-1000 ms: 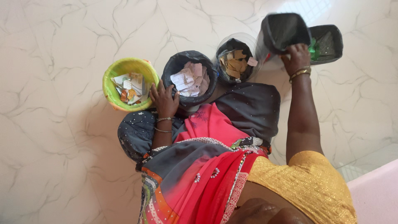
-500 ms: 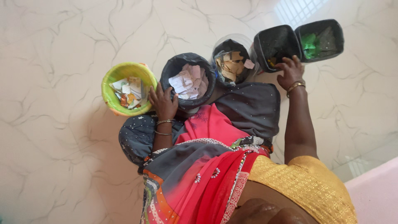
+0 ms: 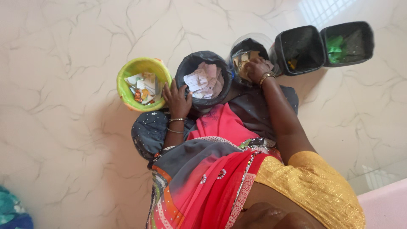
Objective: The person sits on the floor and sorts waste items by hand from a central container into several smaller bins. They handle green plastic pieces, paper scraps, and other small debris, placing each item into a designated bin.
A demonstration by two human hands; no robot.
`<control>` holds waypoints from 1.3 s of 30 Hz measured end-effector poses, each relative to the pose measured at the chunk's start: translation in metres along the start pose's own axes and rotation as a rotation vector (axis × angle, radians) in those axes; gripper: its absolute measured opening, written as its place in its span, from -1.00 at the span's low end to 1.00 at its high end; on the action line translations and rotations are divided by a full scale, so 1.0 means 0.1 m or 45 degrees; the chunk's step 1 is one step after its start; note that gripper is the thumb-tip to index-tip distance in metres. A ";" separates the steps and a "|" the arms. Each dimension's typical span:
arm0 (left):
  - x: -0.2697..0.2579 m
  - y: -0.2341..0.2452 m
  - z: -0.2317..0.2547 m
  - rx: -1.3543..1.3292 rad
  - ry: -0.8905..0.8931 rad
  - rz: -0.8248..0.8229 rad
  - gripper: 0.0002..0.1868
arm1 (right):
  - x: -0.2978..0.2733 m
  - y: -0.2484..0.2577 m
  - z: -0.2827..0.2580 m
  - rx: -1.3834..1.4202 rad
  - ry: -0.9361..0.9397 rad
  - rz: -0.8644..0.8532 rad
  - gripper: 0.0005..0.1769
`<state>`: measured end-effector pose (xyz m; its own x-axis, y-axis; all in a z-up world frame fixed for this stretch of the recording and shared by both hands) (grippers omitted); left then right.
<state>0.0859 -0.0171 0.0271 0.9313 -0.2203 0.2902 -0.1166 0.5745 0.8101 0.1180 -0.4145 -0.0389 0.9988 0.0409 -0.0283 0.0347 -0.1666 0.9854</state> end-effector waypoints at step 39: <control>0.07 0.00 0.04 0.047 0.013 -0.006 -0.62 | 0.14 -0.67 0.05 -0.096 0.180 -0.302 -0.49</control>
<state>0.0912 -0.0218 0.0311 0.9353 -0.2149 0.2812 -0.1245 0.5438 0.8299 0.1300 -0.4081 -0.1062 0.9481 0.2076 -0.2410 0.2587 -0.0623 0.9640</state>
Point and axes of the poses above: each hand's wrist, its own x-axis towards the middle knuckle, its own y-axis out of the back of the hand, z = x × y, the point moved 9 cm from there along x, towards the middle knuckle, and after that the axes turned 10 degrees about -x, right-handed, at the moved point
